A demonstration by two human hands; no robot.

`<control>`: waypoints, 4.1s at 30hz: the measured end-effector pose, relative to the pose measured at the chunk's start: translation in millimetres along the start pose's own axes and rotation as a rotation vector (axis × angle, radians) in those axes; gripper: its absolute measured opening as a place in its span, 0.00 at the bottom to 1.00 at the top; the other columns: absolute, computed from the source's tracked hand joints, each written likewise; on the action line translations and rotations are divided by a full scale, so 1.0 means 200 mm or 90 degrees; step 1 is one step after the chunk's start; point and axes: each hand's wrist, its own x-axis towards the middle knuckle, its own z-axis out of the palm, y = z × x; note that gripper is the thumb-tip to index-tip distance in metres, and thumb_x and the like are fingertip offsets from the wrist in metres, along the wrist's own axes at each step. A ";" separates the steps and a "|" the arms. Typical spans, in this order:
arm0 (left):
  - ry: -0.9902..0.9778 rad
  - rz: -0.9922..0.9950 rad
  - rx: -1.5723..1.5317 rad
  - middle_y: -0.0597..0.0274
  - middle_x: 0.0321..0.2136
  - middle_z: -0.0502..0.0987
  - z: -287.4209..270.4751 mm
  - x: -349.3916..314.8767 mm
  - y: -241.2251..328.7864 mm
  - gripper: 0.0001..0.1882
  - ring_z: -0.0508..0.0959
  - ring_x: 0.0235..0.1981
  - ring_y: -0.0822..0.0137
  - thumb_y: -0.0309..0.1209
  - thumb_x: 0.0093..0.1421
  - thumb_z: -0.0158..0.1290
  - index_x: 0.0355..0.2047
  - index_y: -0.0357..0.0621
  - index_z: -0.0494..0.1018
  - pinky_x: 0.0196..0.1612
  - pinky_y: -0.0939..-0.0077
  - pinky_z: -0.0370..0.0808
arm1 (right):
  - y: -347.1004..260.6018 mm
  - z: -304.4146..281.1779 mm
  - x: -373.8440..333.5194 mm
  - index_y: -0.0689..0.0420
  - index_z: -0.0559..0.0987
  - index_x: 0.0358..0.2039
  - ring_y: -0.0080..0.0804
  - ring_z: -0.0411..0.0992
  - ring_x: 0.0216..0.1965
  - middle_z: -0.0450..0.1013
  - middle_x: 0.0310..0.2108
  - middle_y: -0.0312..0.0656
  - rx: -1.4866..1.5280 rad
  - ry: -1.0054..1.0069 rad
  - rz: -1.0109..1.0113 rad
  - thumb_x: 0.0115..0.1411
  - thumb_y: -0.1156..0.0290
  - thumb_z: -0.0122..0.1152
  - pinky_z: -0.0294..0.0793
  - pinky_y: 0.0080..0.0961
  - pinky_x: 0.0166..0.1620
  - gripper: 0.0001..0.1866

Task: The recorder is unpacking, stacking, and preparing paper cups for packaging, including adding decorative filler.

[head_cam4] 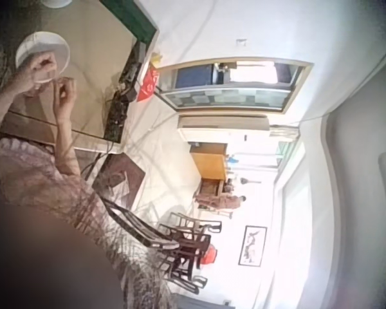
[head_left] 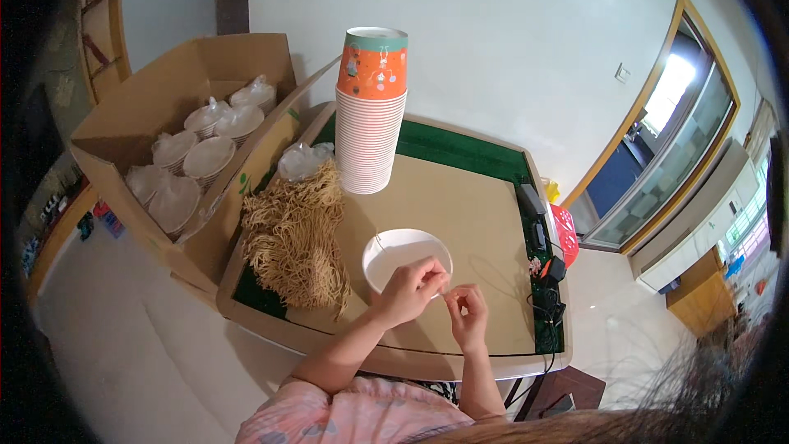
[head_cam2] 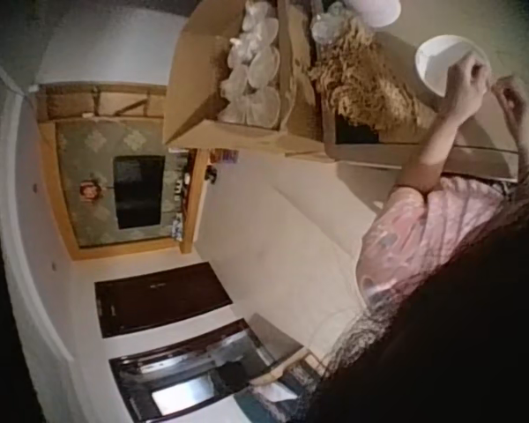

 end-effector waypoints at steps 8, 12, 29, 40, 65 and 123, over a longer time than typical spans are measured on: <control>-0.163 -0.028 -0.089 0.61 0.27 0.73 -0.08 0.12 0.01 0.15 0.74 0.24 0.72 0.23 0.56 0.48 0.44 0.37 0.63 0.30 0.77 0.71 | 0.01 -0.10 0.12 0.61 0.73 0.33 0.29 0.69 0.28 0.69 0.34 0.41 -0.053 -0.067 0.068 0.47 0.80 0.63 0.70 0.22 0.33 0.11; -0.204 0.061 0.025 0.60 0.25 0.73 -0.10 0.26 0.15 0.17 0.75 0.27 0.68 0.22 0.53 0.49 0.45 0.38 0.63 0.31 0.74 0.71 | -0.16 -0.09 0.35 0.62 0.74 0.34 0.39 0.71 0.39 0.71 0.37 0.46 -0.081 -0.129 -0.115 0.47 0.78 0.63 0.69 0.28 0.43 0.12; -0.281 -0.396 0.384 0.53 0.24 0.77 -0.52 0.44 -0.82 0.09 0.76 0.22 0.63 0.26 0.54 0.46 0.30 0.36 0.74 0.22 0.67 0.72 | 0.50 -0.06 0.68 0.61 0.78 0.30 0.28 0.72 0.16 0.73 0.18 0.40 -0.121 -0.584 0.473 0.56 0.71 0.50 0.72 0.21 0.18 0.09; 0.105 0.044 0.168 0.53 0.22 0.76 -0.13 0.98 -1.01 0.05 0.78 0.27 0.56 0.30 0.52 0.50 0.26 0.42 0.72 0.28 0.65 0.72 | 0.76 -0.23 1.17 0.65 0.77 0.33 0.21 0.70 0.37 0.73 0.31 0.36 0.150 -0.079 0.258 0.59 0.66 0.53 0.67 0.17 0.45 0.13; 0.153 0.291 0.427 0.49 0.46 0.68 -0.17 0.99 -0.79 0.15 0.69 0.46 0.49 0.18 0.48 0.49 0.38 0.43 0.70 0.48 0.61 0.68 | 0.71 -0.23 0.99 0.60 0.74 0.38 0.37 0.68 0.48 0.71 0.43 0.46 -0.164 0.150 -0.009 0.51 0.82 0.49 0.67 0.29 0.47 0.13; 0.037 -0.169 -0.008 0.57 0.30 0.76 -0.57 0.14 -0.19 0.22 0.75 0.34 0.68 0.40 0.67 0.34 0.45 0.35 0.69 0.39 0.72 0.72 | -0.23 -0.07 0.63 0.64 0.68 0.48 0.31 0.69 0.14 0.64 0.12 0.50 -0.233 -0.162 0.002 0.58 0.74 0.48 0.66 0.28 0.20 0.17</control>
